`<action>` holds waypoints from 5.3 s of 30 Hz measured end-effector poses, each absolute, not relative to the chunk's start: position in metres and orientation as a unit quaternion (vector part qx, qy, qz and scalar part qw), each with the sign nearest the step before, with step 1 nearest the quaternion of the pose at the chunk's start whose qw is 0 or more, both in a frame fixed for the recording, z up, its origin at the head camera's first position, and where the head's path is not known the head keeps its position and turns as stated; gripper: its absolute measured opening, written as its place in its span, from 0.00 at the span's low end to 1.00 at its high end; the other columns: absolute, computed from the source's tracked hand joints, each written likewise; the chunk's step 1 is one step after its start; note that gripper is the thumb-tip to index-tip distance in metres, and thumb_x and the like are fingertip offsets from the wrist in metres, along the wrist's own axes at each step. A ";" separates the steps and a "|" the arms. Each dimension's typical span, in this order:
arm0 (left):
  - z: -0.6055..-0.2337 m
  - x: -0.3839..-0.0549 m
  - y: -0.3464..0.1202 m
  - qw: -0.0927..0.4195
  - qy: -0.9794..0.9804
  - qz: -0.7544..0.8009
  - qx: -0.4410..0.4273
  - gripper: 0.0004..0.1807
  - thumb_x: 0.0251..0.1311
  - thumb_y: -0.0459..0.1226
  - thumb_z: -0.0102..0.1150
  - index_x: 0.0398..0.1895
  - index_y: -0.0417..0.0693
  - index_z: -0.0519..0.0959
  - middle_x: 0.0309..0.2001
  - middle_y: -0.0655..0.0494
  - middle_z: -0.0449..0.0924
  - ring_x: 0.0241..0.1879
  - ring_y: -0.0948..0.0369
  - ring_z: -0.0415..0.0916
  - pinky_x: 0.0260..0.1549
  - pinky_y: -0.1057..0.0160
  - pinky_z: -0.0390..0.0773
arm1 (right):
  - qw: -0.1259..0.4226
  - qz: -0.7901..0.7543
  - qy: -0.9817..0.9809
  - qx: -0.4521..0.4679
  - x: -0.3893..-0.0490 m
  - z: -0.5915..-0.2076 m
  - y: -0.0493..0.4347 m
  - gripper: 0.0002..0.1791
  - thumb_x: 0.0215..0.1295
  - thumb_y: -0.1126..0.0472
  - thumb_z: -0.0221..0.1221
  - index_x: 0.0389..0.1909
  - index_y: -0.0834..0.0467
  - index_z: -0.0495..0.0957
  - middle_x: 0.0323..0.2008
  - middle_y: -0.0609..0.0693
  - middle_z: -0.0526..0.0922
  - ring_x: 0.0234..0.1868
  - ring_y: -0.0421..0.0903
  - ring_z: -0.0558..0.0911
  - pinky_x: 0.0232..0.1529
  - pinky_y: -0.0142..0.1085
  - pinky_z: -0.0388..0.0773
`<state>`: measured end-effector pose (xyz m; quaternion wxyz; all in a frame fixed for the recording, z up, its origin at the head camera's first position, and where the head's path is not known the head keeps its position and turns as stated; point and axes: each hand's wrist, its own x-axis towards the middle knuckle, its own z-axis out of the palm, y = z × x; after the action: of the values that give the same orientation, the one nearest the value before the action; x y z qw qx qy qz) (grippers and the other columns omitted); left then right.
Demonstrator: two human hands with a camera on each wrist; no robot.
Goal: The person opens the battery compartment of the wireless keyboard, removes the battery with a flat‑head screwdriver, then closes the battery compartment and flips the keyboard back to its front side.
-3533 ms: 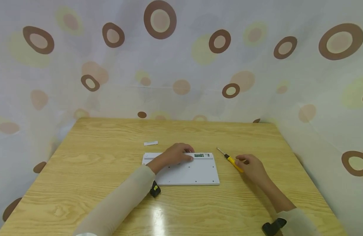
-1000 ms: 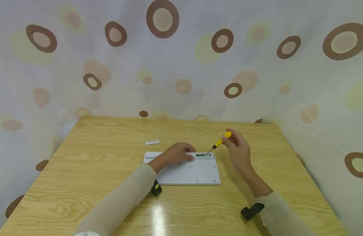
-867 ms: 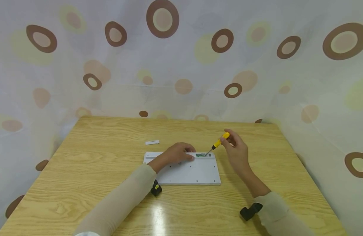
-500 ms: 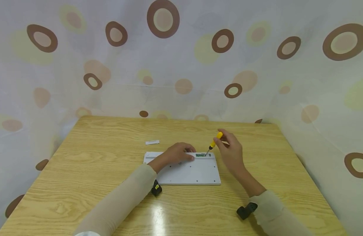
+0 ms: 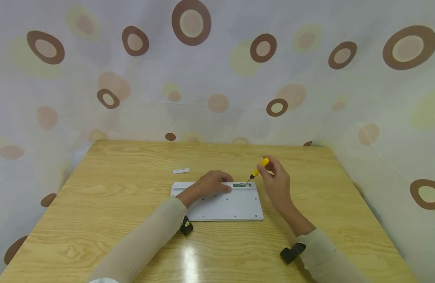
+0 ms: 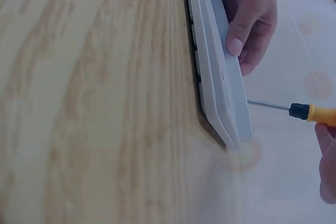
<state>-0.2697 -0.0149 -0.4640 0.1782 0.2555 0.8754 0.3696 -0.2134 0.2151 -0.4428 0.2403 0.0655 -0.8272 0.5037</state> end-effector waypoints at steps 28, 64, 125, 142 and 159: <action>-0.463 -0.270 -0.014 0.175 0.876 0.371 0.255 0.17 0.66 0.43 0.66 0.56 0.53 0.83 0.53 0.54 0.82 0.51 0.58 0.76 0.52 0.55 0.76 | 0.122 0.779 -0.574 -0.222 -0.205 -0.470 0.228 0.27 0.81 0.62 0.44 0.75 0.64 0.53 0.60 0.59 0.71 0.65 0.52 0.76 0.59 0.32 0.76; -0.463 -0.268 -0.016 0.182 0.872 0.377 0.253 0.16 0.65 0.43 0.66 0.55 0.54 0.83 0.53 0.54 0.82 0.49 0.59 0.76 0.50 0.55 0.75 | 0.111 0.804 -0.524 -0.257 -0.207 -0.477 0.233 0.26 0.80 0.63 0.45 0.75 0.63 0.54 0.56 0.56 0.72 0.58 0.48 0.80 0.58 0.33 0.78; -0.462 -0.269 -0.016 0.185 0.873 0.375 0.251 0.16 0.66 0.43 0.65 0.56 0.56 0.83 0.52 0.56 0.82 0.51 0.58 0.77 0.52 0.55 0.76 | 0.055 0.414 -0.908 -0.015 -0.169 -0.461 0.290 0.19 0.70 0.54 0.63 0.56 0.61 0.80 0.54 0.58 0.83 0.53 0.52 0.80 0.44 0.23 0.76; -0.460 -0.269 -0.015 0.186 0.874 0.375 0.246 0.16 0.66 0.44 0.66 0.55 0.56 0.83 0.53 0.55 0.82 0.50 0.59 0.77 0.52 0.55 0.76 | -0.038 0.365 -0.929 0.042 -0.156 -0.458 0.285 0.22 0.69 0.61 0.63 0.62 0.63 0.77 0.47 0.56 0.82 0.41 0.46 0.79 0.38 0.31 0.76; -0.463 -0.268 -0.015 0.185 0.875 0.379 0.239 0.16 0.65 0.44 0.66 0.55 0.58 0.83 0.54 0.57 0.82 0.49 0.60 0.76 0.51 0.55 0.75 | 0.000 0.370 -0.925 -0.084 -0.138 -0.458 0.345 0.29 0.77 0.52 0.54 0.67 0.70 0.69 0.52 0.64 0.77 0.43 0.48 0.75 0.33 0.30 0.74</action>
<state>-0.2676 -0.0148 -0.4634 0.1850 0.2389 0.8749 0.3785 -0.1380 0.3446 -0.4582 -0.0003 -0.0840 -0.9251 0.3702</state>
